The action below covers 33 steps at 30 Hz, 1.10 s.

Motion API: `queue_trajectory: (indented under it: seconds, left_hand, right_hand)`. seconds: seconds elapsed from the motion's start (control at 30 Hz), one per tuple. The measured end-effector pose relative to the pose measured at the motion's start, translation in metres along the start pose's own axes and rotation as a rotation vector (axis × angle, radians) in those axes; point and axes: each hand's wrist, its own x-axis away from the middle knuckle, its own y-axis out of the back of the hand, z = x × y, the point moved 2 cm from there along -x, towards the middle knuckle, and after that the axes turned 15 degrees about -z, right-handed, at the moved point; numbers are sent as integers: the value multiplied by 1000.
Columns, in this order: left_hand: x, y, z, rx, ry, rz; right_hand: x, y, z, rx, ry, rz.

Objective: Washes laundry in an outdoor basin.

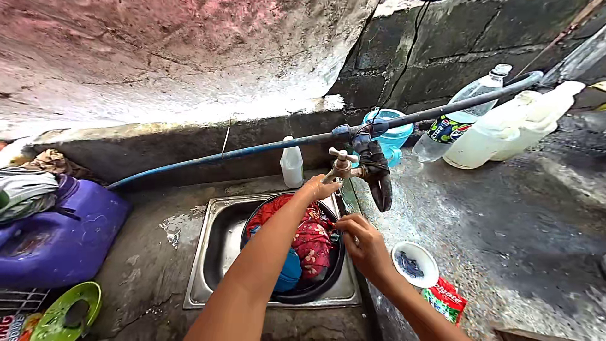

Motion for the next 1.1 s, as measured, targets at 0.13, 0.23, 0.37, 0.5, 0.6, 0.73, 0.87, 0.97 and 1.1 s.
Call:
queue_trajectory:
  seconds: [0.13,0.23,0.37,0.5,0.6,0.73,0.87,0.97,1.1]
  left_hand:
    - [53,13,2,-515,-86,36]
    - [107,0,62,-690,196,99]
    - [152,-35,162,-552,451,30]
    - [174,-19,181,-322,393,-186]
    - [187,12,163,-261,298,-295]
    - [215,43,135,-176,239,-442]
    - [233,83,113,-47,124,-745]
    - [240,105,101,55,-21,-912]
    - [242,114,103,140,-46,-931]
  right_hand:
    - [-20,-22,-18,-3,-366,329]
    - [-58,-57,-16,-85,-537,490]
    - [-108,-111,-9,-413,-804,415]
    - [-127,-127,16,-517,-972,450]
    - [-113,-134,2,-204,-552,770]
    - [-48,-151,-50,183,-230,1166]
    - [10,-149,-59,384,-307,1167]
    - [1,-138,-50,322,-356,946]
    - [-44,-117,-8,174,-318,807]
